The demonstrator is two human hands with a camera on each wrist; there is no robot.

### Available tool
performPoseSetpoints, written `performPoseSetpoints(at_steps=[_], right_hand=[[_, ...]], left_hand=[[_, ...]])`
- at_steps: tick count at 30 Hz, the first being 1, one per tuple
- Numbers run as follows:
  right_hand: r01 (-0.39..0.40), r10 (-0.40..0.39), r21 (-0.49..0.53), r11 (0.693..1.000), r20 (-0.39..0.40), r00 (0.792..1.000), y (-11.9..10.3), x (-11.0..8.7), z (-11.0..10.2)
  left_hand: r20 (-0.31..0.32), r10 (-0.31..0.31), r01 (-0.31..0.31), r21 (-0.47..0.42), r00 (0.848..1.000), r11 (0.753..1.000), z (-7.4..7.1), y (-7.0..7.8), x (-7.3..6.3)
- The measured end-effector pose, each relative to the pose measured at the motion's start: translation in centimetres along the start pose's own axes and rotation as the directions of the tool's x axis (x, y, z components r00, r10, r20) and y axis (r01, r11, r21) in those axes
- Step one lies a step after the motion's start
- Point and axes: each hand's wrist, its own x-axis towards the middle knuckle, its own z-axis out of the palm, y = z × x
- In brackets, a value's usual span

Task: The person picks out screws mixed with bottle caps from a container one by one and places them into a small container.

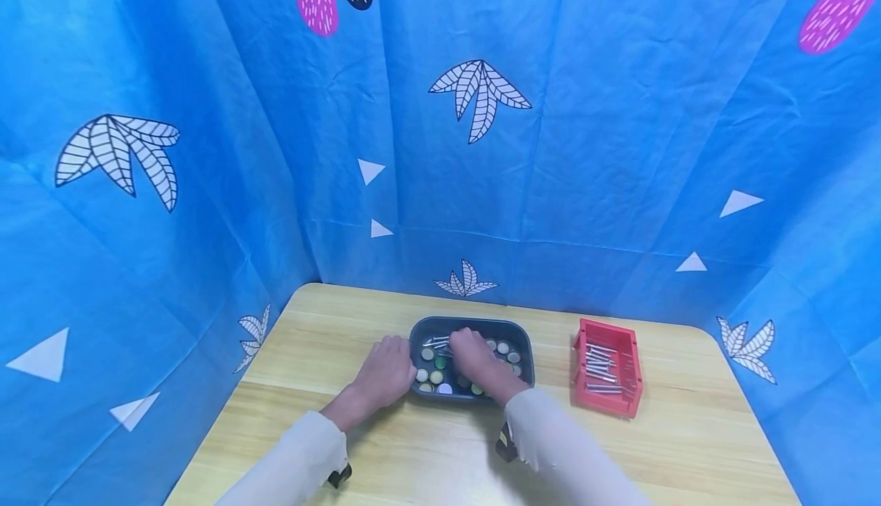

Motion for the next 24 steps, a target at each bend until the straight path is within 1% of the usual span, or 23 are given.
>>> performPoseSetpoints(at_steps=[3, 6, 12, 15, 20, 24], right_hand=[[-0.015, 0.015, 0.005, 1.0, -0.006, 1.0, 0.1, 0.0, 0.1], [-0.008, 0.008, 0.002, 1.0, -0.023, 1.0, 0.4, 0.0, 0.2], [0.022, -0.019, 0.075, 0.997, -0.034, 0.999, 1.6, 0.0, 0.0], [0.024, -0.02, 0.087, 0.996, -0.047, 0.999, 2.0, -0.1, -0.3], [0.006, 0.001, 0.123, 0.992, -0.061, 0.998, 2.8, -0.8, -0.9], [0.04, -0.029, 0.141, 0.989, -0.078, 0.997, 3.4, -1.5, -1.6]], left_hand=[[-0.008, 0.001, -0.001, 0.008, 1.0, 1.0, 0.0, 0.0, 0.0], [-0.004, -0.003, 0.003, 0.014, 1.0, 1.0, 0.0, 0.1, -0.1], [0.0, 0.001, -0.001, 0.011, 1.0, 1.0, -0.1, 0.1, 0.0], [-0.01, -0.004, 0.004, 0.005, 1.0, 1.0, 0.0, 0.1, 0.0], [-0.013, -0.004, 0.004, 0.003, 1.0, 1.0, 0.0, 0.1, 0.0], [-0.012, -0.002, 0.002, 0.005, 1.0, 1.0, -0.2, 0.2, 0.0]])
